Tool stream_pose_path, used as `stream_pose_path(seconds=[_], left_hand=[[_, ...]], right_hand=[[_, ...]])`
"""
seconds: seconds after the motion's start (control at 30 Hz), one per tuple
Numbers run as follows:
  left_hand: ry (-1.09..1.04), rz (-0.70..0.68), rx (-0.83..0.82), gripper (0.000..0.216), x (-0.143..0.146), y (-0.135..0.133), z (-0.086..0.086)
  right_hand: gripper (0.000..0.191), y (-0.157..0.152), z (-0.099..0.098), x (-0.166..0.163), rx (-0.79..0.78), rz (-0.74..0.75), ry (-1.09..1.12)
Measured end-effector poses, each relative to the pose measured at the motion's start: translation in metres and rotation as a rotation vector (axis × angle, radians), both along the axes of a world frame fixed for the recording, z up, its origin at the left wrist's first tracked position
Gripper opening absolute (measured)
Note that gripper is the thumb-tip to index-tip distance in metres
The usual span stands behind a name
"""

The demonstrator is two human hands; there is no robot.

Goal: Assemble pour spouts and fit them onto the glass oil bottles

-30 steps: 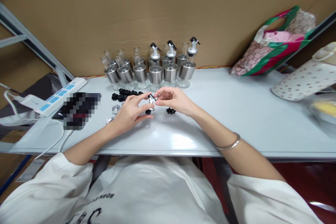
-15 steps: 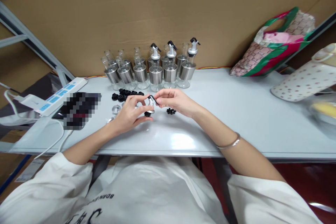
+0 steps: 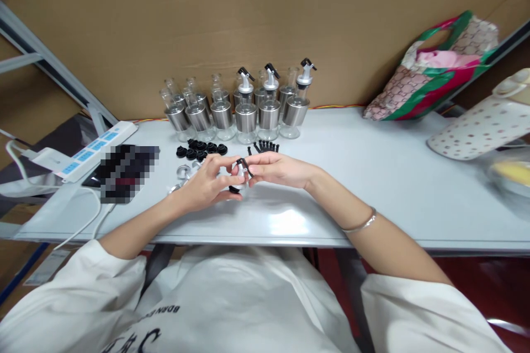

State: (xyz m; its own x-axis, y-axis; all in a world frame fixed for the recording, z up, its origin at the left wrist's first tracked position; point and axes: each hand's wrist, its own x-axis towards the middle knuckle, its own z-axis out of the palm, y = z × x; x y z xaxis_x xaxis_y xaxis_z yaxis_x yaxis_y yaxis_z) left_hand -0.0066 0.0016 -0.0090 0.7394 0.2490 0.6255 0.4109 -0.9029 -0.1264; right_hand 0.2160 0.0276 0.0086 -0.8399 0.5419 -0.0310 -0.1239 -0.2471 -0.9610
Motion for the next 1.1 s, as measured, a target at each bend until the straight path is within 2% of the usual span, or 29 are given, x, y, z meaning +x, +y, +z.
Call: stream_pose_path(seconds=[0.4,0.8,0.97,1.1], left_hand=[[0.027,-0.015,-0.061,0.026,-0.002,0.002,-0.002],[0.017,0.015,0.011,0.026,-0.003,0.003,-0.006],[0.006,0.041,-0.014,0.029,-0.002,0.003,-0.004],[-0.086,0.025,0.016,0.049,-0.001,0.002,0.002]], right_hand=[[0.027,-0.001,0.0,0.0,0.085,-0.027,-0.05],[0.029,-0.003,0.001,-0.002,0.189,-0.03,-0.056],[0.03,-0.006,0.003,-0.004,0.113,-0.073,-0.03],[0.029,-0.01,0.006,-0.007,-0.054,-0.082,0.012]])
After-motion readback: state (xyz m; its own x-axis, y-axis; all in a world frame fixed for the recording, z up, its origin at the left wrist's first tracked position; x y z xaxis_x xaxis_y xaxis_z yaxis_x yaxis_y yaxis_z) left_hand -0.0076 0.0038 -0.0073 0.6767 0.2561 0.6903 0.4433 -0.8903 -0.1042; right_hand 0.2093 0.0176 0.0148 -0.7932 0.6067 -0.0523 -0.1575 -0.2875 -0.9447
